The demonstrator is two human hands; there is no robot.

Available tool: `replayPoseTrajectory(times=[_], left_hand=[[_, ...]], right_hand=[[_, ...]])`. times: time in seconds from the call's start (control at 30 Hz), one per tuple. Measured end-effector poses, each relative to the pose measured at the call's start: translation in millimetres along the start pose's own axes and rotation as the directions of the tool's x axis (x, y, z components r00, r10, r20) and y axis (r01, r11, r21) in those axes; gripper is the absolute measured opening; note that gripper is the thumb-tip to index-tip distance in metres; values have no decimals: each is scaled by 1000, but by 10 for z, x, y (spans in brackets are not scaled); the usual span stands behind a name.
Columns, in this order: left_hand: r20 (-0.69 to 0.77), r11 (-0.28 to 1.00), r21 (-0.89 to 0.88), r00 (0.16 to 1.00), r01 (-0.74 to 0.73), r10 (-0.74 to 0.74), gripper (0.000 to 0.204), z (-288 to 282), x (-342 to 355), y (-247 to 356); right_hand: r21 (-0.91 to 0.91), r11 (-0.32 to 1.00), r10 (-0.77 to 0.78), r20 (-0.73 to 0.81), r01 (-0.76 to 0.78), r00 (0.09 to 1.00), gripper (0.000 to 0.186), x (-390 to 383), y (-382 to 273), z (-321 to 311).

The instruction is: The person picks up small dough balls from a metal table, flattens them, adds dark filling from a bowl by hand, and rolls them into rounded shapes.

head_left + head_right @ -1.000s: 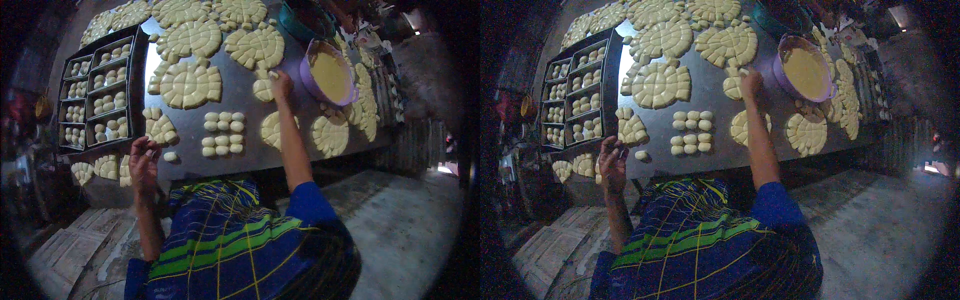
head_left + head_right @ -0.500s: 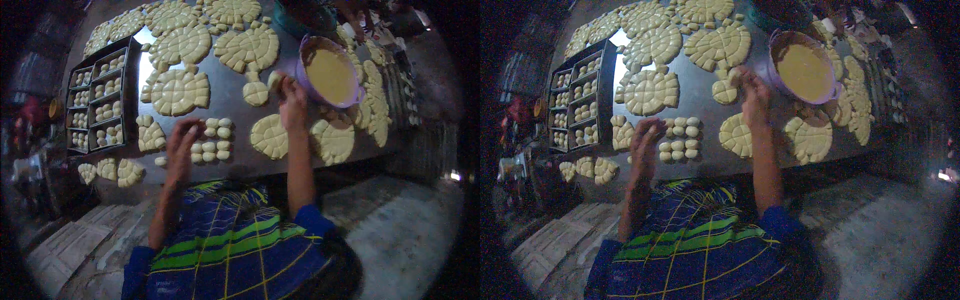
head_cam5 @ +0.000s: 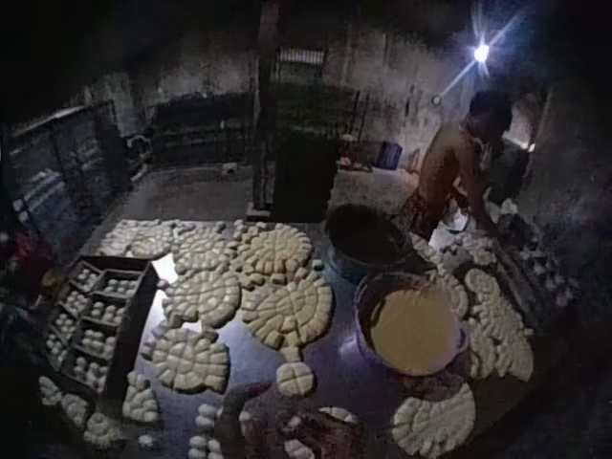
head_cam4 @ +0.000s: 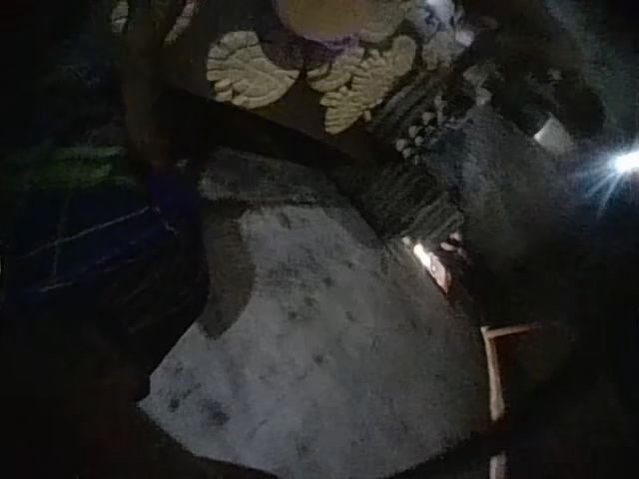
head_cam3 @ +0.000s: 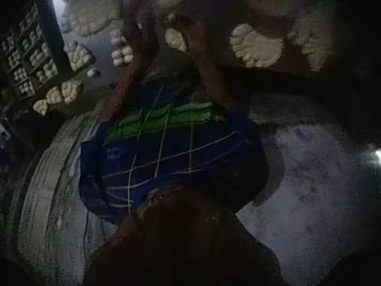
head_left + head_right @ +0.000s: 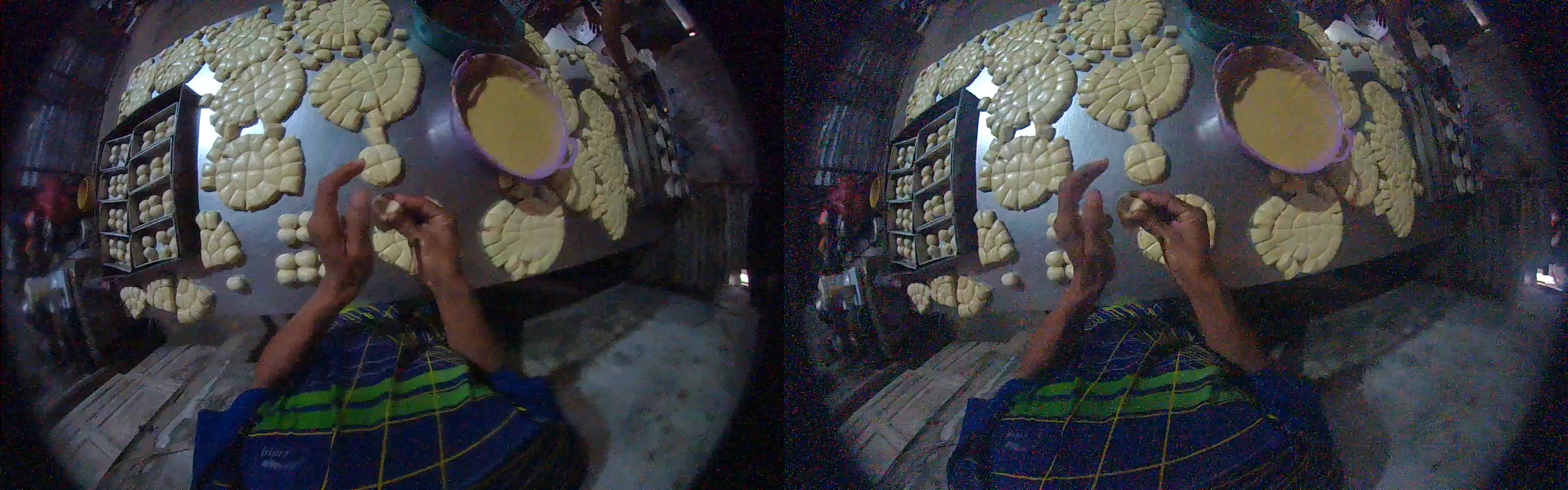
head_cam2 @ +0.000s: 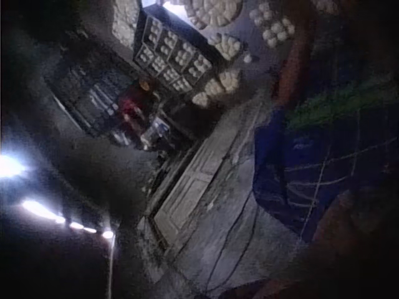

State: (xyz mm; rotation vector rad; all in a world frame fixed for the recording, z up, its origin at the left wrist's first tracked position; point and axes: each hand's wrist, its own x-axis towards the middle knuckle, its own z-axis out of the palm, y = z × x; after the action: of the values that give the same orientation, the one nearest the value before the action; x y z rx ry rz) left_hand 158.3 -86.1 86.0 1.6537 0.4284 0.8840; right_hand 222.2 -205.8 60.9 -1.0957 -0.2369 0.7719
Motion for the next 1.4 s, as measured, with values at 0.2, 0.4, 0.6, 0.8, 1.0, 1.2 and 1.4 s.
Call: replayPoseTrajectory(times=[0.2,0.4,0.6,0.8,1.0,1.2,1.4], left_hand=[[293,761,214,783,-613,548,26,226,23,190],[440,866,-64,765,-495,470,29,333,128,155],[491,896,-363,870,256,-49,54,469,136,-124],[310,857,-69,827,511,-469,28,-151,28,-423],[-142,817,-2,809,576,-571,17,-761,-203,-542],[-269,826,-87,785,557,-558,18,-987,-363,-669],[-307,804,-91,751,588,-584,21,-899,-456,-622]], right_hand=[[140,990,-20,44,13,999,35,-130,-39,-87],[9,998,55,87,-56,995,34,-45,-117,-274],[-207,978,45,220,2,974,34,364,-522,-603],[-629,657,-297,291,416,909,34,2204,-1745,-1328],[-924,-177,163,313,340,936,41,4347,-2110,-1828],[-931,-276,370,127,239,920,43,4961,-1890,-2221],[-983,-51,599,110,174,793,35,4902,-1920,-1966]])
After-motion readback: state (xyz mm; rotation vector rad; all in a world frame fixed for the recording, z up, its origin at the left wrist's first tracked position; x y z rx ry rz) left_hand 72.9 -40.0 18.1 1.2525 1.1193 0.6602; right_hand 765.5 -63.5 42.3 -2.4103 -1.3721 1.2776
